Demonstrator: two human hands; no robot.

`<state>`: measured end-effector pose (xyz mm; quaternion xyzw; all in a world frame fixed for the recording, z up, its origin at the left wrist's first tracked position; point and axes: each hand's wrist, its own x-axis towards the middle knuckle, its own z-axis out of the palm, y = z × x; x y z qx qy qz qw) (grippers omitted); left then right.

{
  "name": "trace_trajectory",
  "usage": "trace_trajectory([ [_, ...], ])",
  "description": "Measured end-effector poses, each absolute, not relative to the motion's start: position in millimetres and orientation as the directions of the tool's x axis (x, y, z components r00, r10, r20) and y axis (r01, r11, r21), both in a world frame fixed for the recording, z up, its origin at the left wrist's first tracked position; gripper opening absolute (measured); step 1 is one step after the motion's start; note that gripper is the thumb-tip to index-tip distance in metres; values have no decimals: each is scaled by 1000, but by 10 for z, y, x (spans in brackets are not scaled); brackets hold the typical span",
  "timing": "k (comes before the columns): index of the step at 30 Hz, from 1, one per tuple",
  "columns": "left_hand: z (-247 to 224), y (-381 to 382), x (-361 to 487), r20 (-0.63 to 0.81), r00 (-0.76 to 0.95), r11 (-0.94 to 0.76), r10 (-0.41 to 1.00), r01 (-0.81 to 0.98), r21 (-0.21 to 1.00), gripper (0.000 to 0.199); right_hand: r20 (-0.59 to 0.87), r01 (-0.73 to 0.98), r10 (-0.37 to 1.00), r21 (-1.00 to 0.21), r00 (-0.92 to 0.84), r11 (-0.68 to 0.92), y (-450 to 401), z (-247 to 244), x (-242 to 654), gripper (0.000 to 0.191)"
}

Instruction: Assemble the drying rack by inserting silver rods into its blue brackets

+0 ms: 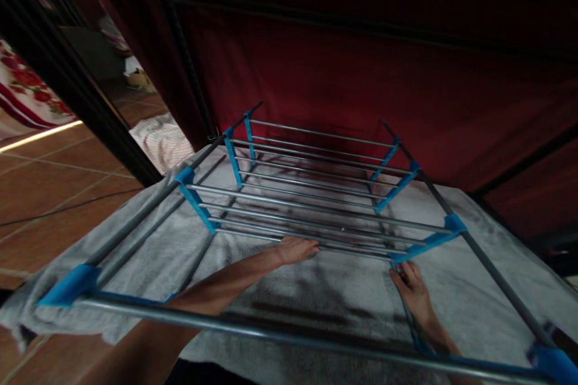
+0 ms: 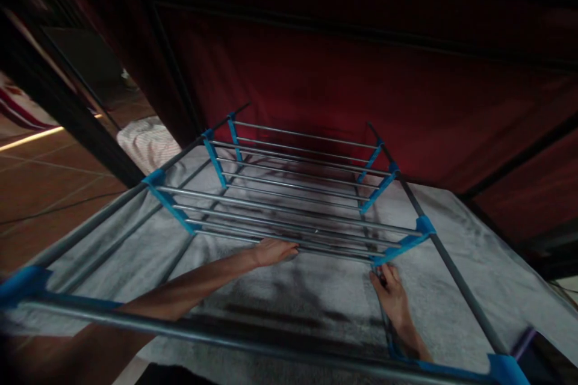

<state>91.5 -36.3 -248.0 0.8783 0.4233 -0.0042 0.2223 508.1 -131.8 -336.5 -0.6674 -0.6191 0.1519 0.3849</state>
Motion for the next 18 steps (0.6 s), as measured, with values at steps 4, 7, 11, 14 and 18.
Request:
trace_trajectory([
  [4,-2458,-361,920,-237,631,-536,738,763,363,48,261,697,942,-716,209,44,-1316,-3367,5074,45],
  [7,-2432,-362,922,-257,628,-533,735,769,354,48,251,696,945,-717,210,36,-1313,-3362,5075,47],
  [11,-2401,-364,923,-272,631,-536,726,768,351,49,232,710,951,-704,205,18,-1317,-3376,5100,47],
  [14,-2391,-360,925,-280,632,-537,722,768,350,49,229,714,953,-700,201,18,-1318,-3400,5122,47],
  [18,-2401,-347,925,-286,629,-531,723,771,351,49,228,714,955,-700,187,28,-1307,-3416,5133,47],
])
